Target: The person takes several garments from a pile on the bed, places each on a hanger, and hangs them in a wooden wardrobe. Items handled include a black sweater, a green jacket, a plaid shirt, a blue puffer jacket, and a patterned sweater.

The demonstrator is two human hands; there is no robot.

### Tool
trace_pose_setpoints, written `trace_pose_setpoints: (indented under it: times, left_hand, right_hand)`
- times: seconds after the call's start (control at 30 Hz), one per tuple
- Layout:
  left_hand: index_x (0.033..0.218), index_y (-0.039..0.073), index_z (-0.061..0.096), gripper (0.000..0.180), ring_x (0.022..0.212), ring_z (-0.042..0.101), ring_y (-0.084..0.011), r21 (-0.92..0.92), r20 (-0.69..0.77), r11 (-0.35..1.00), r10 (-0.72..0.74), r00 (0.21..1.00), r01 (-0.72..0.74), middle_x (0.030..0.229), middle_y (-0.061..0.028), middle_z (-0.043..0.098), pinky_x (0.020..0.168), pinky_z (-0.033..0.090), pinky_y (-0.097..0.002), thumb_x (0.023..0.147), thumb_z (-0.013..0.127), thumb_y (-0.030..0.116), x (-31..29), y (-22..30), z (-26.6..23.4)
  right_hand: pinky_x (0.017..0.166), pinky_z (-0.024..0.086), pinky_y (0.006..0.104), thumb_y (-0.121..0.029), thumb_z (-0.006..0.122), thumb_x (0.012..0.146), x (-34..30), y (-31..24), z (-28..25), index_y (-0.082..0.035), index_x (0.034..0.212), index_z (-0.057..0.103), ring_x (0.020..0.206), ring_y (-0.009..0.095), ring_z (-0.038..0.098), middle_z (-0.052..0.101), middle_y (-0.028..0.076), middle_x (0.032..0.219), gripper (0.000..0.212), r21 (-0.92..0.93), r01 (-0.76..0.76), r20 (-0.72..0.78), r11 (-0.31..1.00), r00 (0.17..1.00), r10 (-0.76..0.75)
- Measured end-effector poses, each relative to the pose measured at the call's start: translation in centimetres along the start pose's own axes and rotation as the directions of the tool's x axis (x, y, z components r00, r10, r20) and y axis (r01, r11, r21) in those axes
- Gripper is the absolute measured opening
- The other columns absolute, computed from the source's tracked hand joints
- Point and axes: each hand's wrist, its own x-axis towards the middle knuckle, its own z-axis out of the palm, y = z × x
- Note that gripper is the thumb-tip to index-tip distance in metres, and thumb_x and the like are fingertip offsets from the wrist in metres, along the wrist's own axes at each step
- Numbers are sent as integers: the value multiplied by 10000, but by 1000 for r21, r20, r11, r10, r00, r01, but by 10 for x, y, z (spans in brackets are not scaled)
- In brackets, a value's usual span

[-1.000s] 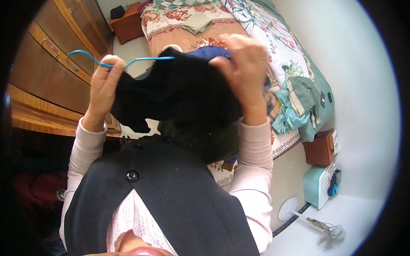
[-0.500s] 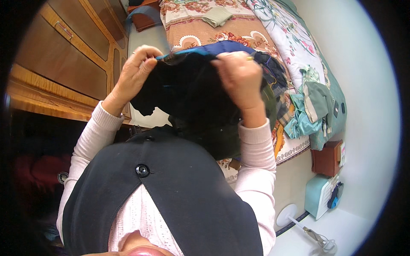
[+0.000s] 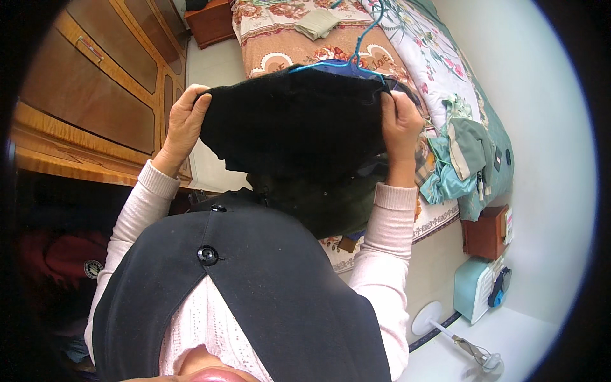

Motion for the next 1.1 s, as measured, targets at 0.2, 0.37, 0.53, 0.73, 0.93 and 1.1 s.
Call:
trace_pose_setpoints:
  times: [0.2,0.37,0.53,0.73,0.93,1.1]
  left_hand:
    - [875,15,597,243,710,443,-61,-74,-100,996,-63,993,56,756,36,504,649,400,-195,973,580,237,-2,-2,2]
    - [858,20,598,305,706,455,-66,-160,-50,964,-223,973,213,750,31,514,652,404,-202,983,558,296,0,-9,-9]
    - [977,40,626,266,840,556,-191,323,-101,941,138,985,-99,899,-68,599,765,446,-299,963,568,299,8,3,-5]
    - [1024,17,618,188,804,615,-284,405,131,895,145,981,-187,885,-167,611,735,488,-331,914,607,169,13,51,12]
    - [924,-13,574,40,639,487,-189,315,114,949,-17,993,-20,717,-118,490,604,417,-282,890,581,6,-25,99,-14]
    - [945,-25,589,77,661,549,-195,367,85,922,-168,982,126,740,-130,544,613,447,-287,875,611,-3,-65,150,-52]
  right_hand:
    - [623,464,339,-143,648,902,-16,12,-6,-27,886,620,651,280,587,605,130,743,120,-75,51,-16,996,999,-52]
    - [639,476,328,-135,655,896,-18,14,-6,-28,894,626,666,262,606,626,123,765,111,-41,-14,-46,999,999,12]
    - [651,483,316,-114,666,879,-9,-8,3,-24,881,640,679,250,616,636,126,776,94,59,-16,-3,998,1000,16]
    - [620,483,316,-121,739,804,28,-49,24,-28,826,642,667,253,618,636,118,752,136,159,221,14,962,974,-226]
    - [594,475,312,-152,774,762,36,-47,30,-35,785,638,646,262,608,619,99,708,181,168,345,50,924,933,-357]
    - [528,406,351,-172,787,733,50,-72,48,-46,732,583,574,258,537,541,91,648,240,403,382,183,832,857,-482]
